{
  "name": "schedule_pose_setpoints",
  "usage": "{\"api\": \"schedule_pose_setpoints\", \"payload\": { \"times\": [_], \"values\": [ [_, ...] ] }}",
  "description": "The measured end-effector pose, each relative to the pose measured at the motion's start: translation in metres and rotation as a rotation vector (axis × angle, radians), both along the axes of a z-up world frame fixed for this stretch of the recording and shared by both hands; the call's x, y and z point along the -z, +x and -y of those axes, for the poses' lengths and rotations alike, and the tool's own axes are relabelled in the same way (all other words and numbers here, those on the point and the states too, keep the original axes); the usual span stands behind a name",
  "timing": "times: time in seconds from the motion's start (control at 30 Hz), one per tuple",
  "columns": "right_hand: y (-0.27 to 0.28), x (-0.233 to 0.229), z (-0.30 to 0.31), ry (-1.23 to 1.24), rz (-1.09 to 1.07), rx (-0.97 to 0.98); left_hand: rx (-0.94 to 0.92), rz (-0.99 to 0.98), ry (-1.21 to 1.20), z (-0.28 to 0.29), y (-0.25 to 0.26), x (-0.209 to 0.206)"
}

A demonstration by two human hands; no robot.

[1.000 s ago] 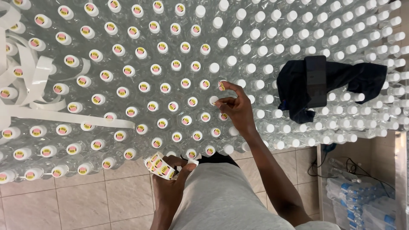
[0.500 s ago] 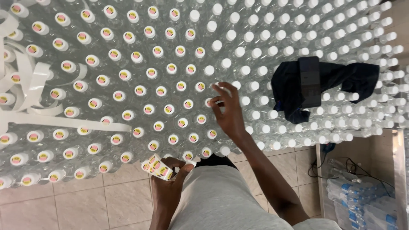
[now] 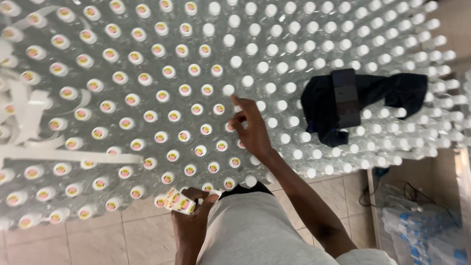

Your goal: Applying small circular labels to the caps of water bottles on a production line table

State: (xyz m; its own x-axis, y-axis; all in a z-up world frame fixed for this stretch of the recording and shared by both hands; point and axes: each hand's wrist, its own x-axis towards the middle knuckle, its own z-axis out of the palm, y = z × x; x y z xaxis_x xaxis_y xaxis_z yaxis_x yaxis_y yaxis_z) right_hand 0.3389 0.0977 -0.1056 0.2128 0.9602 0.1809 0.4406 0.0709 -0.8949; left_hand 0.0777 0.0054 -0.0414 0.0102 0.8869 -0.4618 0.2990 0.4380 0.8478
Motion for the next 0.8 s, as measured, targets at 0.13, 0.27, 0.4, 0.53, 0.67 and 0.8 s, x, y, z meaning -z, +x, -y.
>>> {"api": "schedule_pose_setpoints", "payload": {
  "times": [0.13,0.27,0.4,0.53,0.67,0.8],
  "values": [
    [0.002,-0.029,-0.009,-0.184,-0.131,0.109,-0.008,-0.054,-0.035,-0.004,0.0,-0.009],
    [0.026,-0.033,-0.008,-0.276,-0.149,0.244,-0.029,0.033,0.052,0.002,-0.001,-0.004],
    [0.033,-0.038,-0.01,-0.222,-0.088,0.196,-0.019,0.027,0.031,0.003,-0.002,-0.003],
    [0.029,-0.041,-0.012,-0.25,-0.081,0.211,0.0,0.027,0.056,0.004,-0.002,-0.004],
    [0.026,-0.033,-0.014,-0.231,-0.04,0.193,-0.004,0.009,0.028,0.003,0.0,-0.009],
    [0.026,-0.015,-0.012,-0.1,0.192,0.121,0.009,0.02,0.097,0.005,-0.002,-0.004]
  ]
}}
